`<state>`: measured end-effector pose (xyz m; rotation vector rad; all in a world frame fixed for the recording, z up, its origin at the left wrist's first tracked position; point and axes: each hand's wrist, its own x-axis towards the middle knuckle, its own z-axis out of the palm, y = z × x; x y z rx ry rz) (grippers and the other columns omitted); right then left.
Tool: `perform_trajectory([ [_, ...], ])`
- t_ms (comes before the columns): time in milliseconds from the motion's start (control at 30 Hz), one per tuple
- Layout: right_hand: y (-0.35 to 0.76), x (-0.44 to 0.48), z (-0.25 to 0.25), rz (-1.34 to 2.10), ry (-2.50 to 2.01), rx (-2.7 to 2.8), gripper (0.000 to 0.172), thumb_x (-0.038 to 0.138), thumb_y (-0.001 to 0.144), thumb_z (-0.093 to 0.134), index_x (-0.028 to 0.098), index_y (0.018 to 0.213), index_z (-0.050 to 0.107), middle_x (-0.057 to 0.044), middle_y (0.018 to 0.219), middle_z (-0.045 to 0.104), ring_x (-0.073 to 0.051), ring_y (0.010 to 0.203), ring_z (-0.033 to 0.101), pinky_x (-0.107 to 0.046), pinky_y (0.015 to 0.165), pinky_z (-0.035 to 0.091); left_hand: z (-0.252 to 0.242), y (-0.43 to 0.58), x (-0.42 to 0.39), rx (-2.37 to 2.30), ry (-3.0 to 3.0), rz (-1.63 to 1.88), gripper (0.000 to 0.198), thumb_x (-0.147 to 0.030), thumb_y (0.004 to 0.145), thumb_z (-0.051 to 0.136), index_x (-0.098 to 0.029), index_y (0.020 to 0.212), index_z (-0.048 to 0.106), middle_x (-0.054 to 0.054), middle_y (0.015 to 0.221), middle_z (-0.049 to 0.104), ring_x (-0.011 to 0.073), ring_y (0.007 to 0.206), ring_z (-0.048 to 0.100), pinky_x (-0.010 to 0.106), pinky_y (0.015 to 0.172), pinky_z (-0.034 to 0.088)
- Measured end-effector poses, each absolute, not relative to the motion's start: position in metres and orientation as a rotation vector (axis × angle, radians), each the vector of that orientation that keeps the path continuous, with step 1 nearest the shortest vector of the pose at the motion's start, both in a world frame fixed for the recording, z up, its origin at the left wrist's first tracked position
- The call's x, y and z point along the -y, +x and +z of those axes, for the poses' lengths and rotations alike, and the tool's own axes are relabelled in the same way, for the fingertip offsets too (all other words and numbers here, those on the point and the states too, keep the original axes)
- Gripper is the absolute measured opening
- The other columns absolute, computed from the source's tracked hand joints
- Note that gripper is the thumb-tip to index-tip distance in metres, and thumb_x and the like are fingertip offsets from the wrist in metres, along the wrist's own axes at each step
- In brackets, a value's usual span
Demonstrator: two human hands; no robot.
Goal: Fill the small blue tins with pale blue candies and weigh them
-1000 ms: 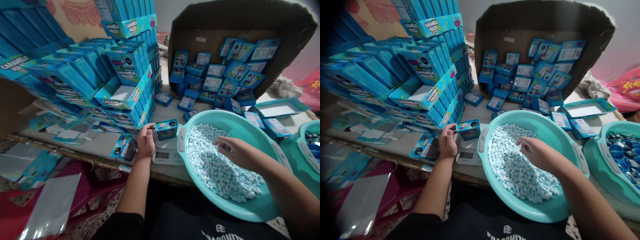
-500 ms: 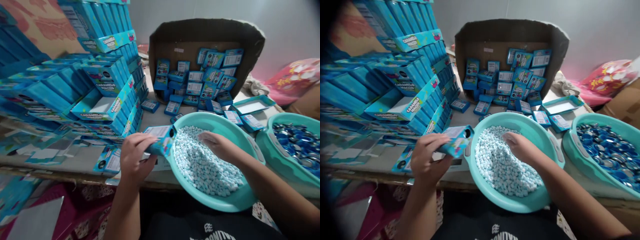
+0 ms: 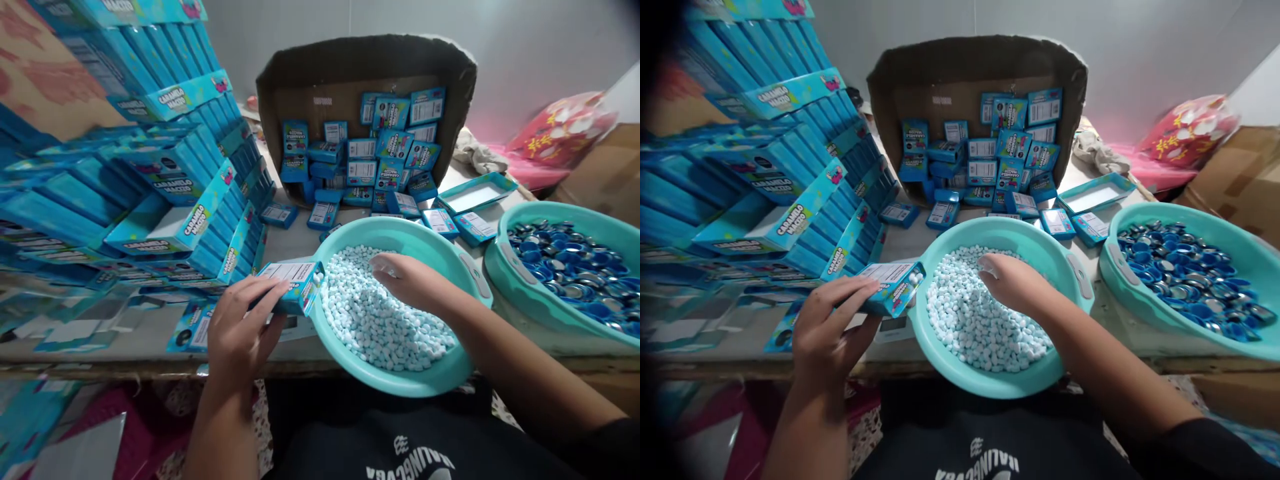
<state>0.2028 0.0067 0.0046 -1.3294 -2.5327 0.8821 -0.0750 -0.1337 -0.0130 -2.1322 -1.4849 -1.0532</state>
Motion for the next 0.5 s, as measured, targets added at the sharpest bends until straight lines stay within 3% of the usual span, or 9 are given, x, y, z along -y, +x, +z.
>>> perform_trajectory([
  [167, 0.204, -0.006, 0.006, 0.911, -1.304, 2.522, 0.034, 0.036, 0.096, 0.046, 0.02, 0.118, 0.067, -0.012, 0.123, 0.07, -0.029, 0.109, 0.065, -0.039, 0.09, 0.05, 0.0, -0.074, 0.128, 1.476, -2.201, -0.863, 0.058, -0.009, 0.084, 0.066, -0.026, 0.139, 0.057, 0.01, 0.118, 0.069, 0.0313, 0.109, 0.061, 0.048, 0.096, 0.052],
  [500, 0.207, -0.006, 0.009, 0.876, -1.295, 2.564, 0.029, 0.036, 0.095, 0.049, 0.024, 0.108, 0.071, -0.01, 0.104, 0.074, -0.025, 0.09, 0.066, -0.033, 0.074, 0.048, -0.01, -0.075, 0.133, 1.534, -2.041, -0.945, 0.051, -0.016, 0.084, 0.07, -0.025, 0.134, 0.061, 0.011, 0.115, 0.071, 0.0297, 0.106, 0.065, 0.044, 0.096, 0.052],
])
